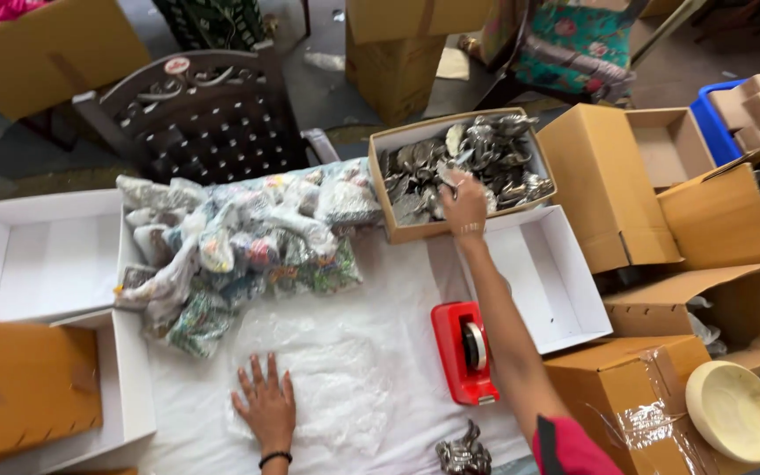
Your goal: The person wraps small metal decorative items in bubble wrap on a table. They pick up each item, place it on a sheet of bubble wrap, fold the wrap around it, and set the wrapped bundle aside. The person repeats this process for several items.
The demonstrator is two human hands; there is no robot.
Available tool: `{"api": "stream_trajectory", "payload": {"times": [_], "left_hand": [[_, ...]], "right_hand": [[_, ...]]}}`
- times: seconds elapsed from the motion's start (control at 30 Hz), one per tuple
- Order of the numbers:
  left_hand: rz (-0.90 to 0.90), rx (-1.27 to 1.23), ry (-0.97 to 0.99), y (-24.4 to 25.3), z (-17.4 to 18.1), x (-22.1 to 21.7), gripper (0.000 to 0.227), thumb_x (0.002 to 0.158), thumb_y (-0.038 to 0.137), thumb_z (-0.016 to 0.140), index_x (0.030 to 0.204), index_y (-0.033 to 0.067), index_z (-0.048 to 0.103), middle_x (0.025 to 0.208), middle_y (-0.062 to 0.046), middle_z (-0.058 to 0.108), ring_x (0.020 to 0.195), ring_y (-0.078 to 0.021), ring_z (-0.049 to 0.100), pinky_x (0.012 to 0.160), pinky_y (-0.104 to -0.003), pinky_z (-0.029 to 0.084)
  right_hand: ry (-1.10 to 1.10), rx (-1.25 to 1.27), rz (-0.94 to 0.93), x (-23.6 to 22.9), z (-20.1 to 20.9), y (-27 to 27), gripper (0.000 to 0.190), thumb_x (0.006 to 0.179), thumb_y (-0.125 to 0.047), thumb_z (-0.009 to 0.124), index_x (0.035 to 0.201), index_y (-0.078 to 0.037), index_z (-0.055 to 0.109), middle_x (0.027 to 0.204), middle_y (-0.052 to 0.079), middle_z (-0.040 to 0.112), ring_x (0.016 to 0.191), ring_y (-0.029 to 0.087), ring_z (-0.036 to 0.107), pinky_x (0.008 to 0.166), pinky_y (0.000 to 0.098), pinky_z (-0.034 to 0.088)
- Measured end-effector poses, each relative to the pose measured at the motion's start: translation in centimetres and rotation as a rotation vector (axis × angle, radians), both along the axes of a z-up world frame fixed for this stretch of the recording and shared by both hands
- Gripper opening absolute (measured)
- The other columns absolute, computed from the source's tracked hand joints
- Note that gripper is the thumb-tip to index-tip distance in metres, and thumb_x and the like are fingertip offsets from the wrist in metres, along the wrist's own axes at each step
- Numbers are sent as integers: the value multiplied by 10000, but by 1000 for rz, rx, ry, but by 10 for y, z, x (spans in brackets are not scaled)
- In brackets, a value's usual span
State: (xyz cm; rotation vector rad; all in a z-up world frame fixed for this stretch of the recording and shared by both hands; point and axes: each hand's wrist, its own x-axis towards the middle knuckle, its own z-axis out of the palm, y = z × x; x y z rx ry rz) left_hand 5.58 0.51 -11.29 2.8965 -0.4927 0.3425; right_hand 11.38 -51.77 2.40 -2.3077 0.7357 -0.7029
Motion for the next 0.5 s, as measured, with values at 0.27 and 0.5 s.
{"api": "stream_trajectory", "payload": {"times": [0.27,0.5], "left_hand": [[184,222,7,-8,-24,4,582,975,526,547,1539,393,494,1687,34,412,1546,-277,414,1233,-592,294],[45,-73,-255,30,-113,43,577,869,465,592,1396,233,618,1535,-92,534,1445,-376,453,1174,-646,309]], "right_hand": [[562,-105,-259,34,-39,-80,600,900,-540,635,1416,-240,582,1410,56,579,1221,347,611,1015,543,432],[-149,-322,-237,56,-92,-159,579,955,-508,652,1428,-193,539,1397,167,518,1269,427,472,1058,556,407]]}}
